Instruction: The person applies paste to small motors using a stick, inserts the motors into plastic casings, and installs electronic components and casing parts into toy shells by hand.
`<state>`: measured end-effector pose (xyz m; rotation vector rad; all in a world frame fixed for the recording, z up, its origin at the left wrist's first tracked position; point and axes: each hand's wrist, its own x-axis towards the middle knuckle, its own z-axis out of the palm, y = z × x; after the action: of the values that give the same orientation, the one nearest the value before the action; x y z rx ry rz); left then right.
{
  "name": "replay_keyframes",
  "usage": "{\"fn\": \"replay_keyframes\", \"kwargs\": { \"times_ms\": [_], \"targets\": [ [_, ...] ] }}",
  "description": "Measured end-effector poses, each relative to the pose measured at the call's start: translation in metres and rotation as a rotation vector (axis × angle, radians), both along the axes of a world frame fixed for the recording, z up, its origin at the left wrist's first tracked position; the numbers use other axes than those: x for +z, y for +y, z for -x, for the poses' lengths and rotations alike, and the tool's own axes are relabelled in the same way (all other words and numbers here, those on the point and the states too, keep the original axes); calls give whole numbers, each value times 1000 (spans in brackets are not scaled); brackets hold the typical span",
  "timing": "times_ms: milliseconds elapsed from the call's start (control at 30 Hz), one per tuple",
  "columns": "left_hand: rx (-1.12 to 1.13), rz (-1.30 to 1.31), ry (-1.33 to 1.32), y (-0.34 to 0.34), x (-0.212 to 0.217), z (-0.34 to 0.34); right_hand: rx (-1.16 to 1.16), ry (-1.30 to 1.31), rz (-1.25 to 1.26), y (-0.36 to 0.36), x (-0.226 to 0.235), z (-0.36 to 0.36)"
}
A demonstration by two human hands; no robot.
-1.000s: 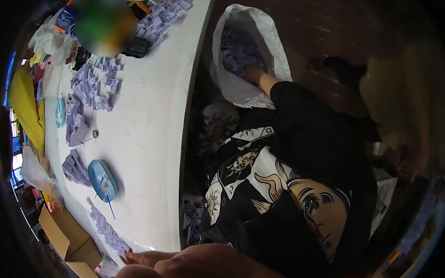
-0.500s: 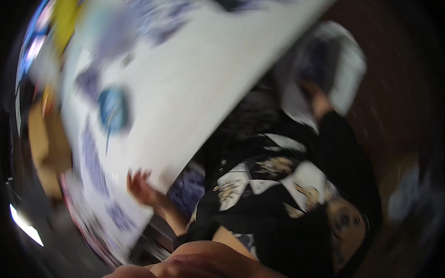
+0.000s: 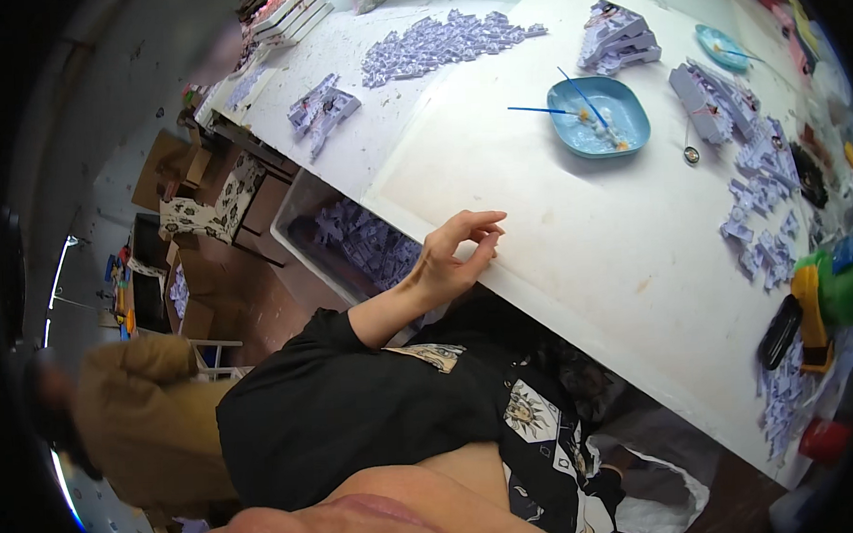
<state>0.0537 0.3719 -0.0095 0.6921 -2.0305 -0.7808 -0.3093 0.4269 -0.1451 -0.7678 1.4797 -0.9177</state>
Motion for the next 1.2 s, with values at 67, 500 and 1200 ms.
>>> {"fn": "replay_keyframes", "kwargs": {
  "times_ms": [67,500,1200],
  "targets": [
    [13,3,1,-5,2,-1,23,44,-22,8,-4,14],
    [-13,-72,-20,-12,2,13,171,223,-54,29,-53,61],
    [-23,-81,34,-25,-6,20,408,467,-37,0,-154,64]
  ]
}}
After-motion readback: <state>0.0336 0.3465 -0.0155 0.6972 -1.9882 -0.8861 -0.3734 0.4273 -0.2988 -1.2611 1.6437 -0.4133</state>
